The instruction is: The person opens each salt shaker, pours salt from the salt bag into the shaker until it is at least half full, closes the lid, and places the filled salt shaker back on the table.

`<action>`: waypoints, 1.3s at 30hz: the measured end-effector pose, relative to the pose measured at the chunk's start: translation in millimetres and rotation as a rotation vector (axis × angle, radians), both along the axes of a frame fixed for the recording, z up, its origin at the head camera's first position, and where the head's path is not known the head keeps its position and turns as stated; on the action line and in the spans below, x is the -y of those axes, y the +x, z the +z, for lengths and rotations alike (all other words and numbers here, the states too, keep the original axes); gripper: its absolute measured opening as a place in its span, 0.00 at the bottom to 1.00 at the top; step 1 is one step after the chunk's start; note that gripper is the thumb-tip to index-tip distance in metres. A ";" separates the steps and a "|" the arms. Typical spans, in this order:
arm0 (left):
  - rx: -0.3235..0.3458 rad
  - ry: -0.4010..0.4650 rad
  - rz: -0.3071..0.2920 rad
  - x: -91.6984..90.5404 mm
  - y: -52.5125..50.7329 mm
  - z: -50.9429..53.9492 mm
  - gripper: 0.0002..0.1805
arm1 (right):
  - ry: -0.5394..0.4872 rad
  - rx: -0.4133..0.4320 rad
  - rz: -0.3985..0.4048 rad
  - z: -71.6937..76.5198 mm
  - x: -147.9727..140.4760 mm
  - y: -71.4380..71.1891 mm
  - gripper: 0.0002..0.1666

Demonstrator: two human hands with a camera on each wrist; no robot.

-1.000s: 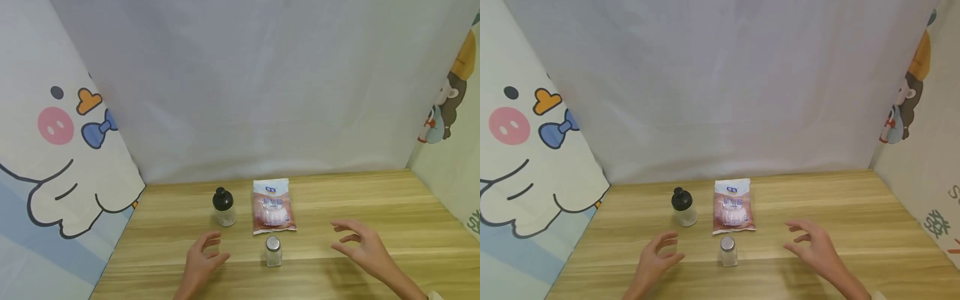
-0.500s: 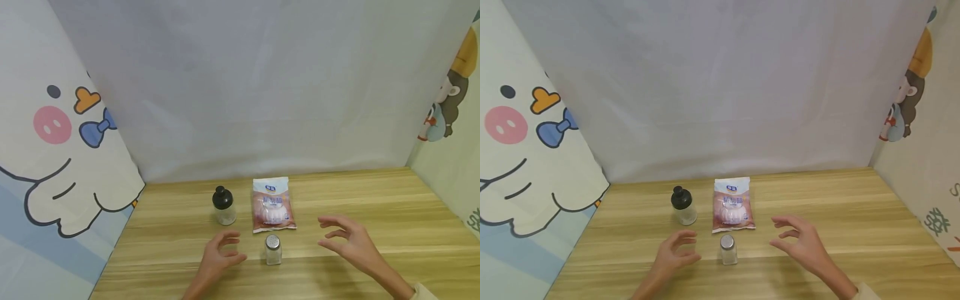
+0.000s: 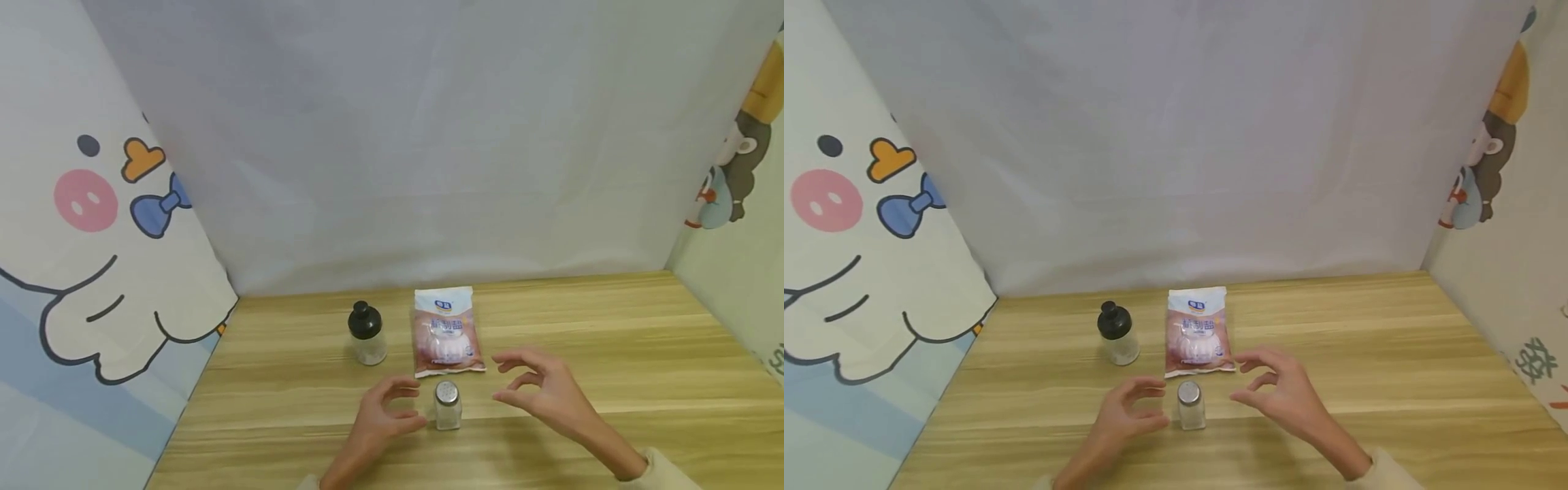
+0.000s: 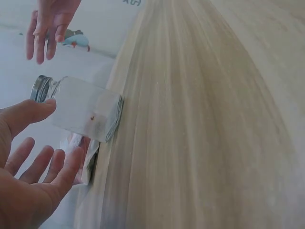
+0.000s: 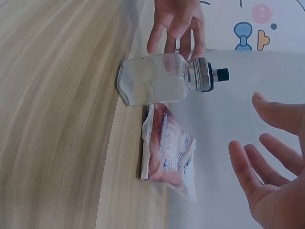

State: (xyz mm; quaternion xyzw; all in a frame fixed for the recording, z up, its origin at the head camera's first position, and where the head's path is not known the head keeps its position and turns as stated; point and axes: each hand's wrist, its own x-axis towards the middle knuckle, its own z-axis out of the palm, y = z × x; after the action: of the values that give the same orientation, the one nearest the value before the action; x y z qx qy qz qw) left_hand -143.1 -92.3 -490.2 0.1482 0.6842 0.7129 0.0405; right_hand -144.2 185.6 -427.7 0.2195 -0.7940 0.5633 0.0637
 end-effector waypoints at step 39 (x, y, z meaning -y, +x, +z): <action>0.023 -0.061 -0.037 -25.9 -9.6 -11.9 0.25 | 0.361 -0.198 0.111 -8.5 71.7 -19.6 0.14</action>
State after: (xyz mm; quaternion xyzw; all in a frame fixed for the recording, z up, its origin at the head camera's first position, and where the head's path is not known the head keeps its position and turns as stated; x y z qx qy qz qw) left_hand -152.7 -66.4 -502.1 0.1513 0.7020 0.6927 0.0662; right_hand -163.7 113.9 -436.2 0.3249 -0.8587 0.3900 0.0702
